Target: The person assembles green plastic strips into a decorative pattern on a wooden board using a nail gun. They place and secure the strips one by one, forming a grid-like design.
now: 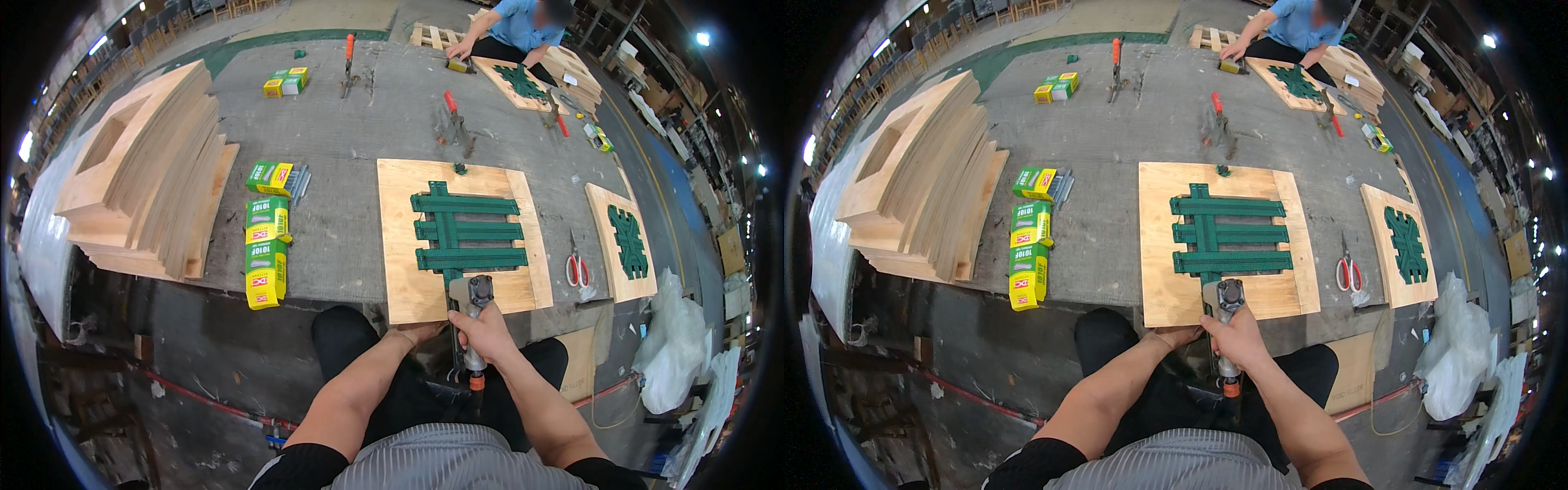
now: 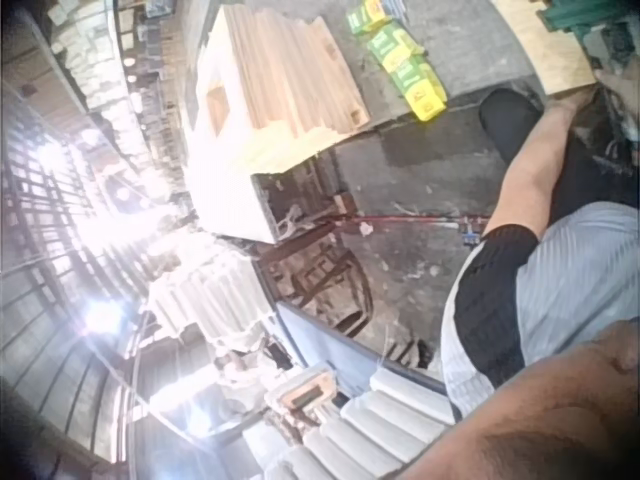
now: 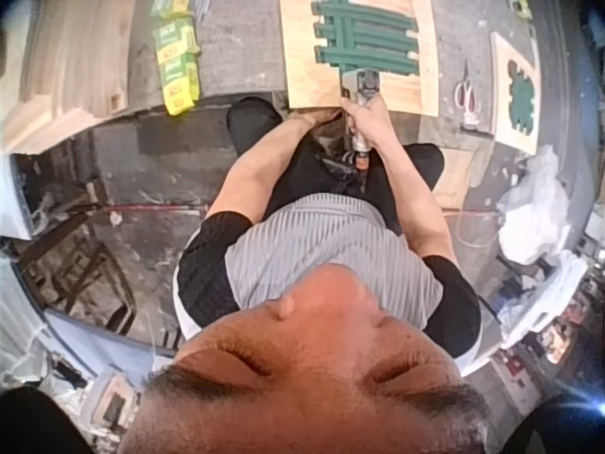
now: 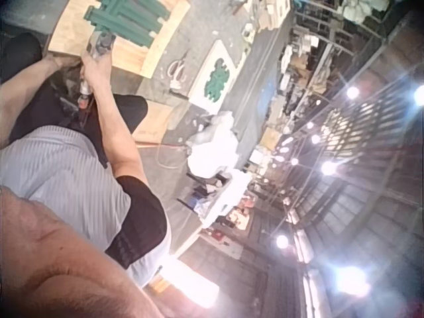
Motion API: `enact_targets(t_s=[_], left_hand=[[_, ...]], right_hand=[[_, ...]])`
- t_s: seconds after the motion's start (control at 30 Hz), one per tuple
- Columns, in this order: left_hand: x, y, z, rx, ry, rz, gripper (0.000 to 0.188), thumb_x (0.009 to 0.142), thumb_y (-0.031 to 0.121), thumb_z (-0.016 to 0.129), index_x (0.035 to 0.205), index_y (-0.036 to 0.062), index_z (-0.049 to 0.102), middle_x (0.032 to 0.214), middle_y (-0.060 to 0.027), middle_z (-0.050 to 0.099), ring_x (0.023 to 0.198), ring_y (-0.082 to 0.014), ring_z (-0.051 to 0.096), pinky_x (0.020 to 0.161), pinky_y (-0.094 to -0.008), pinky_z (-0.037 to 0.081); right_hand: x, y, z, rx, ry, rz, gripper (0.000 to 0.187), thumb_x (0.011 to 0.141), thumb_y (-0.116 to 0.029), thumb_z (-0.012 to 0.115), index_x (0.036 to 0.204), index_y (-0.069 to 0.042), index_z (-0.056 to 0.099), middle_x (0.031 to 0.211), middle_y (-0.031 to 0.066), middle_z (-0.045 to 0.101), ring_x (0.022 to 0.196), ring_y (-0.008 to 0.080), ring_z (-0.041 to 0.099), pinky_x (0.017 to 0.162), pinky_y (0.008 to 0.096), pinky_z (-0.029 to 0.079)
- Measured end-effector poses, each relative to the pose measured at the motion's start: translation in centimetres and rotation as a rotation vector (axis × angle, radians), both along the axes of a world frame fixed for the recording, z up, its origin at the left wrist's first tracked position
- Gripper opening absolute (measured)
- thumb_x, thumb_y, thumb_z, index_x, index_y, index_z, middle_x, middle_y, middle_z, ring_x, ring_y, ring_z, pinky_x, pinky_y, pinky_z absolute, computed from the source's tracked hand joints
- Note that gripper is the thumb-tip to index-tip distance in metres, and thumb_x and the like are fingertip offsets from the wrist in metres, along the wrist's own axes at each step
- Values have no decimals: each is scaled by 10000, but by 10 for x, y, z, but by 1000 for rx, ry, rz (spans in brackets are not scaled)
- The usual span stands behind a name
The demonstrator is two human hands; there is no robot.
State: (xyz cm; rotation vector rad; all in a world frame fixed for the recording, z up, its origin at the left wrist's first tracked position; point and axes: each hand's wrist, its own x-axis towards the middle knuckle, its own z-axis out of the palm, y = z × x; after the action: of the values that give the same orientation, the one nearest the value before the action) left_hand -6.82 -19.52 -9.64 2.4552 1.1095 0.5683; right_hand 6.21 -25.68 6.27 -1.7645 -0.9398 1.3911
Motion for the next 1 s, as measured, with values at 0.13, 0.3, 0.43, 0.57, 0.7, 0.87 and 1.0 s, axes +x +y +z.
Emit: enact_targets(t_s=[0.13,0.3,0.43,0.57,0.7,0.87,1.0], left_hand=[[-5,-3,-2,86,-104,27,346,971,445,610,1126,156,722,1160,-128,716,1078,-389,664,955,-535,492],[6,-35,16,-450,-322,54,424,1053,415,559,1155,28,701,1085,-229,723,1012,-410,685,895,-499,510],[14,-60,36,-825,-437,166,515,1076,426,524,1030,-51,713,895,-273,720,869,-384,716,792,-450,523],[6,-83,75,-1276,-687,270,344,1102,255,526,1128,-21,730,1040,-108,761,900,-171,701,817,-325,560],[-8,-71,114,-1356,-794,164,316,1109,245,501,1241,-8,637,1054,-138,754,931,-237,733,800,-406,612],[-11,30,149,-1089,-794,271,299,1088,259,553,1111,-18,662,865,-127,725,684,-228,698,632,-373,598],[3,87,151,-1261,-824,288,340,1081,280,572,1165,-40,650,924,-141,742,679,-213,658,577,-346,541]], right_hand=[[7,1,8,44,80,-67,137,955,-81,709,1026,-12,615,767,27,619,503,112,556,438,284,447],[46,-17,6,113,91,-227,174,940,-113,740,1025,-26,616,761,37,616,507,136,578,433,307,470],[63,-25,-6,64,87,-291,213,927,-131,762,1033,-23,613,753,45,624,494,144,581,425,322,478],[66,-28,-14,52,115,-273,355,923,-164,763,1197,-29,581,793,59,652,519,140,605,433,313,476],[72,-29,-15,82,115,-245,411,915,-204,775,1214,-6,574,860,74,674,557,137,624,449,306,486],[69,-24,-9,106,100,-245,264,933,-165,773,1090,-42,599,780,32,636,539,124,598,440,308,470],[75,-26,2,86,153,-244,335,931,-204,777,1132,-18,585,804,47,648,532,127,602,451,299,478]])
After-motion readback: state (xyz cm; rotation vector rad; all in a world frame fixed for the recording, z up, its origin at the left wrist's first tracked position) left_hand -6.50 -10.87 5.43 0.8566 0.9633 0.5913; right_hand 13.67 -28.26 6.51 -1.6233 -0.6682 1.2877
